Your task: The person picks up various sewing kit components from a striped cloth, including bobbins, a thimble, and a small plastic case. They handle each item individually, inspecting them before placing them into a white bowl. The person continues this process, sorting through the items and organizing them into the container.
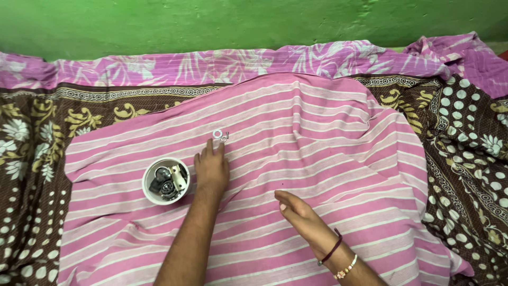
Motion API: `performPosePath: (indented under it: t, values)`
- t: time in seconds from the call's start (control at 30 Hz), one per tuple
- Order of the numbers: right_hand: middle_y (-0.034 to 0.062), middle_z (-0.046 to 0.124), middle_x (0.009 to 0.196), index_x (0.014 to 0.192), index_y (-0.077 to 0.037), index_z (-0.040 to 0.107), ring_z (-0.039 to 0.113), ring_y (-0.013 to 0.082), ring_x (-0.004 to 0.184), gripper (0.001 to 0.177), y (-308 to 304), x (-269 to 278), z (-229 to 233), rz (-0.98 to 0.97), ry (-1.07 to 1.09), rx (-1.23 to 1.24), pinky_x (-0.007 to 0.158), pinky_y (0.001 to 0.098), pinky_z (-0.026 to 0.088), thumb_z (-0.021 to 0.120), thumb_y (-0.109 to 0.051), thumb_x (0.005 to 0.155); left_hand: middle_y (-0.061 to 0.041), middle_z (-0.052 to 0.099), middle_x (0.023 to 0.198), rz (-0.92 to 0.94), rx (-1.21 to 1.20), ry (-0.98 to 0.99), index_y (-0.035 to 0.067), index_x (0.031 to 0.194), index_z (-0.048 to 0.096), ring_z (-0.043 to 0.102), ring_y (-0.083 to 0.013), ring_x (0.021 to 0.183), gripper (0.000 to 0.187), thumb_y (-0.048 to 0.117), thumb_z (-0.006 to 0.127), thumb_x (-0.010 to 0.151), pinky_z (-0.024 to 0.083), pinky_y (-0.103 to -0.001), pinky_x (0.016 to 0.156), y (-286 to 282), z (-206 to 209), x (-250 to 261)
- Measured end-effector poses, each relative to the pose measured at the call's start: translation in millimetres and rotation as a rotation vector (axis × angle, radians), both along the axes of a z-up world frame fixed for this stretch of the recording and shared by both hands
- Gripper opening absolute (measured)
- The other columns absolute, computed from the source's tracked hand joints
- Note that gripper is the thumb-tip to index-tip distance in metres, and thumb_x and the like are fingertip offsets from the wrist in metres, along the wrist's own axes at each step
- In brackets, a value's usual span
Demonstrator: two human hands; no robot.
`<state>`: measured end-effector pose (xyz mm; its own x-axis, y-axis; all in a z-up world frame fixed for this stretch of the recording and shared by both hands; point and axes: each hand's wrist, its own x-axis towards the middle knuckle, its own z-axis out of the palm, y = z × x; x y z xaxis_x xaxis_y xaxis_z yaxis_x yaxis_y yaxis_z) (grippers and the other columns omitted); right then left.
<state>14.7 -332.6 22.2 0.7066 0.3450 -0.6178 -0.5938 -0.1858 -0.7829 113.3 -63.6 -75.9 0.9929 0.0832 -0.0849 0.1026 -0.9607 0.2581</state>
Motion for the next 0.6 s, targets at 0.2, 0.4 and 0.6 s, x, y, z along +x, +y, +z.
performPosePath:
  t: [0.2,0.4,0.6]
  values:
    - [0.0064,0.051,0.158,0.153,-0.01,0.043,0.045,0.0197,0.147,0.06,-0.7,6.2,2.3,-0.005,0.065,0.003,0.117,0.0372,0.039,0.053,-0.032,0.098,-0.016,0.035,0.161,0.05,-0.012,0.075,0.026,0.147,0.053,0.044,-0.0335,0.137,0.057,0.018,0.063,0.092,0.031,-0.056,0.115,3.9,-23.5,31.5]
    - [0.0055,0.051,0.157,0.154,-0.011,0.044,0.048,0.0216,0.144,0.061,-2.1,13.4,-1.7,-0.005,0.08,-0.009,0.115,0.0377,0.04,0.052,-0.032,0.097,-0.009,0.037,0.159,0.08,0.042,0.12,0.029,0.15,0.05,0.04,-0.0338,0.139,0.061,0.021,0.065,0.091,0.032,-0.06,0.113,-1.3,-25.6,38.2]
    - [0.0064,0.049,0.16,0.154,-0.01,0.042,0.042,0.0198,0.149,0.059,-6.7,8.8,-6.1,-0.024,0.034,0.029,0.119,0.0361,0.035,0.052,-0.028,0.098,-0.005,0.046,0.156,0.02,0.157,0.061,0.013,0.151,0.045,0.053,-0.0295,0.128,0.066,0.016,0.068,0.09,0.035,-0.063,0.109,-0.1,-13.1,35.1]
